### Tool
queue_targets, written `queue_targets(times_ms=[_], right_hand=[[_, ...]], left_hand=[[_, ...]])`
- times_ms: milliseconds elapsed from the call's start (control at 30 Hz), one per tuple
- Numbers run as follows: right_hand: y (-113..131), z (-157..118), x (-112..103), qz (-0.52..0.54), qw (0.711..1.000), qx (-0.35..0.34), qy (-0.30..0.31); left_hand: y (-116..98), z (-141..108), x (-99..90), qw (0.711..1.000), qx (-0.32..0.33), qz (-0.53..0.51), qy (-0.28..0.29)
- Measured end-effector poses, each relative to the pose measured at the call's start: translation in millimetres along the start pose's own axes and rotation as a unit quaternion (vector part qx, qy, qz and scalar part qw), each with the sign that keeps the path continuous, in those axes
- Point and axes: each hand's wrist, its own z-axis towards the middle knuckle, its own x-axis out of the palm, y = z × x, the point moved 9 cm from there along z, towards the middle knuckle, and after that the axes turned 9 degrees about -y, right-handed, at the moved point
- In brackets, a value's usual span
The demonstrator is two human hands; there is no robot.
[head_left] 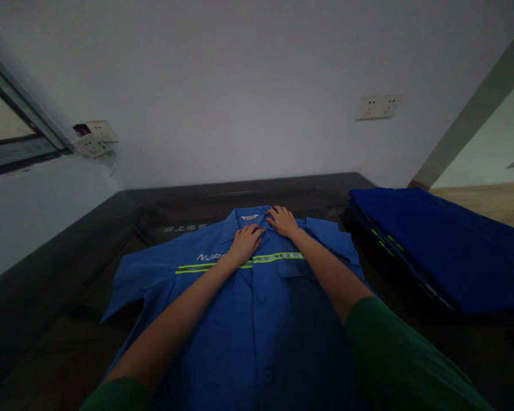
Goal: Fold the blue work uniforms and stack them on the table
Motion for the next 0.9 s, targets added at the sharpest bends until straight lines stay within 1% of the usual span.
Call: queue_targets(times_ms=[100,167,233,333,433,533,667,800,900], right_hand=[[-2,0,2,0.01,1.0,0.01,-0.002],[-5,5,1,0.02,1.0,0.016,-0.003],[-14,12,-2,0.029,0.999,0.033,-0.01],[-34,22,-11,0.028,0.996,0.082,-0.024],[-45,26,-13,0.02,0.993,0.114,-0.014],[-37,26,-6,0.013,0.994,0.105,0.006],[-21,24,3,-0.017,0.995,0.099,0.008],[-20,24,9,-0.044,0.993,0.11,0.012],[-21,23,6,-0.048,0.993,0.105,0.012]], left_hand=[[-6,-6,5.8,0.998,0.044,0.033,0.026],[-6,-7,6.4,0.997,0.051,0.037,0.035],[-7,-6,5.0,0.998,0.046,0.025,0.035],[-10,-3,3.2,0.999,0.029,-0.007,0.026],[-15,-2,5.9,0.999,0.021,-0.035,0.018],[-19,-4,14.0,0.998,0.02,-0.04,0.033],[-20,-9,21.7,0.997,0.036,-0.029,0.056],[-18,-12,24.8,0.997,0.036,-0.024,0.062],[-19,-14,28.4,0.997,0.031,-0.029,0.067]])
